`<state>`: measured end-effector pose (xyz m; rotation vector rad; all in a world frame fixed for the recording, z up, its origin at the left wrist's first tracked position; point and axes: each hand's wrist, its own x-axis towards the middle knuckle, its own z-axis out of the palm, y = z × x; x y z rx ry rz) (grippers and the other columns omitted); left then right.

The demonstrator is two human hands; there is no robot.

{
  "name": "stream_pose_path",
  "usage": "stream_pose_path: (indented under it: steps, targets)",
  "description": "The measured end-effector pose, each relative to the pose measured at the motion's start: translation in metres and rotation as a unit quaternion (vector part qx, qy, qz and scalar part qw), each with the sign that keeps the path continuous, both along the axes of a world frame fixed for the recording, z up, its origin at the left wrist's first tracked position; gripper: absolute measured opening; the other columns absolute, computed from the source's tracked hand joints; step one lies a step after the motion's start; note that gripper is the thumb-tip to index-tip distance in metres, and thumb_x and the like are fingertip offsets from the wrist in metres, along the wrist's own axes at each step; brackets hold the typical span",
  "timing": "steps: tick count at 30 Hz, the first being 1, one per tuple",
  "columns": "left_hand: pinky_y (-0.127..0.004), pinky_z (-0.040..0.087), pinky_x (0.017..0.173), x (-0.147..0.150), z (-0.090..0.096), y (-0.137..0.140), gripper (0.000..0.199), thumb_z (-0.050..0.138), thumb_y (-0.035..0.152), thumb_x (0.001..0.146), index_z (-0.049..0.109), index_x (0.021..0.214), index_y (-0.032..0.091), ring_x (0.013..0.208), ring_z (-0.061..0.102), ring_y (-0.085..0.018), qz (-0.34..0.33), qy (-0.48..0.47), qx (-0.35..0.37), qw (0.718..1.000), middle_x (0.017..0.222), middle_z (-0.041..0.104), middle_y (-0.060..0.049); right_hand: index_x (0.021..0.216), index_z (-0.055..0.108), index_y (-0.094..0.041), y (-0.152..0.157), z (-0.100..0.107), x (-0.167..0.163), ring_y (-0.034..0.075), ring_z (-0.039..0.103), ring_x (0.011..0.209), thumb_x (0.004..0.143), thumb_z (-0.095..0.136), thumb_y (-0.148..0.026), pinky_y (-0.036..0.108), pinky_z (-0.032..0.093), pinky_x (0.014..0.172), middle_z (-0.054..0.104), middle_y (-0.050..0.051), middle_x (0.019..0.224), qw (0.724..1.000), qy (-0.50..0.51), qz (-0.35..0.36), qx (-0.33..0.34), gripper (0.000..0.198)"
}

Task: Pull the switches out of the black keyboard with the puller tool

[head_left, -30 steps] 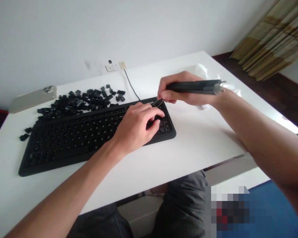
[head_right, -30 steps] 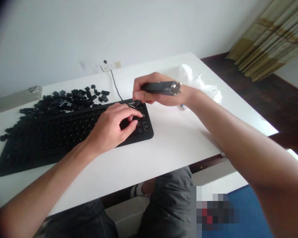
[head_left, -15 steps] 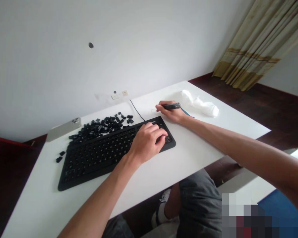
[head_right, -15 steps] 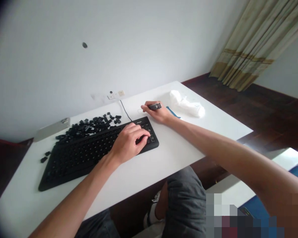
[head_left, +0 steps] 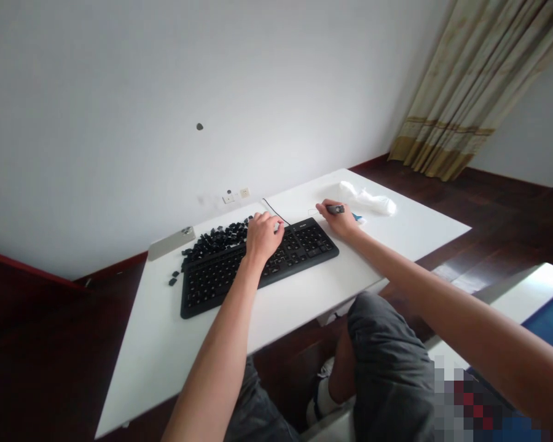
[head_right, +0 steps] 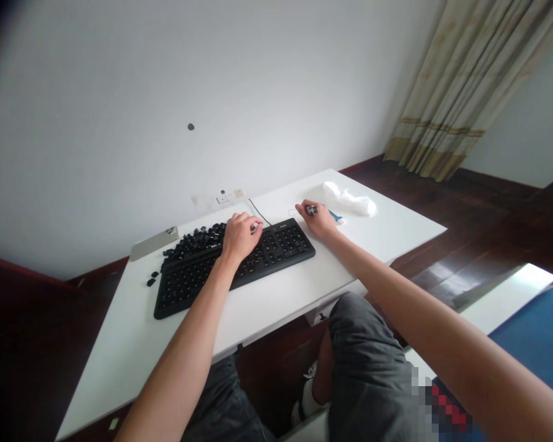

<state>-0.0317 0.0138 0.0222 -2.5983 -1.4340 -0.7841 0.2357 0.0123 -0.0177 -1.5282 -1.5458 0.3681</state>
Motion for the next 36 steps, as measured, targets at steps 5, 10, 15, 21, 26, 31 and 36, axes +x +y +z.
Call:
stream_pose_path:
  steps: [5,10,15,21,26,31,36]
  targets:
    - [-0.041,0.05,0.102,0.027,-0.005,-0.02,0.021,0.067,0.042,0.101,0.08,0.107,0.026,0.109,0.064,-0.026,-0.111,-0.014,-0.039,0.993,0.106,0.074,-0.005,0.074,0.052,-0.025,-0.044,-0.005,-0.004,0.019,0.049,0.066,0.1,0.052,-0.062,0.033,0.037,0.065,0.055,0.0,0.066,0.996,0.083,-0.016,0.017,0.045]
    - [-0.041,0.05,0.107,0.045,-0.011,-0.039,0.048,0.075,0.063,0.091,0.077,0.119,0.024,0.116,0.065,-0.029,-0.146,-0.008,-0.083,0.986,0.117,0.075,-0.007,0.073,0.057,-0.024,-0.08,0.001,-0.007,0.017,0.046,0.059,0.098,0.055,-0.062,0.033,0.037,0.062,0.055,0.0,0.061,0.997,0.082,0.007,-0.012,0.046]
    - [-0.043,0.051,0.106,0.053,-0.015,-0.045,0.039,0.079,0.057,0.089,0.079,0.11,0.024,0.116,0.064,-0.031,-0.132,0.013,-0.09,0.987,0.116,0.074,-0.008,0.078,0.068,-0.022,-0.084,0.001,-0.008,0.018,0.049,0.057,0.095,0.058,-0.059,0.034,0.039,0.063,0.056,0.0,0.057,0.997,0.067,-0.014,-0.022,0.042]
    - [-0.039,0.053,0.099,0.057,-0.015,-0.045,0.027,0.079,0.048,0.091,0.079,0.102,0.024,0.109,0.067,-0.027,-0.125,-0.007,-0.109,0.986,0.113,0.076,-0.006,0.083,0.073,-0.02,-0.077,-0.005,-0.005,0.017,0.05,0.057,0.097,0.054,-0.063,0.033,0.039,0.061,0.057,0.0,0.059,0.997,0.067,0.011,-0.025,0.048]
    - [-0.04,0.054,0.097,0.059,-0.019,-0.047,0.027,0.081,0.046,0.089,0.078,0.102,0.023,0.11,0.068,-0.028,-0.104,-0.033,-0.127,0.986,0.112,0.078,-0.006,0.086,0.071,-0.02,-0.07,0.0,0.006,0.016,0.055,0.061,0.092,0.061,-0.067,0.031,0.043,0.061,0.061,0.0,0.063,0.989,0.082,0.079,-0.097,0.049]
    - [-0.041,0.054,0.101,0.058,-0.019,-0.047,0.029,0.08,0.047,0.089,0.078,0.106,0.023,0.115,0.067,-0.029,-0.097,-0.032,-0.145,0.984,0.114,0.079,-0.007,0.078,0.068,-0.02,-0.056,0.02,0.014,0.018,0.061,0.063,0.081,0.072,-0.068,0.032,0.052,0.063,0.066,0.002,0.065,0.968,0.046,0.156,-0.188,0.049]
    - [-0.043,0.054,0.103,0.059,-0.019,-0.047,0.028,0.081,0.046,0.089,0.077,0.104,0.023,0.114,0.067,-0.029,-0.1,-0.038,-0.147,0.983,0.112,0.079,-0.007,0.078,0.067,-0.021,-0.049,0.048,0.017,0.018,0.065,0.066,0.08,0.074,-0.066,0.032,0.054,0.064,0.067,0.002,0.066,0.945,-0.017,0.233,-0.228,0.046]
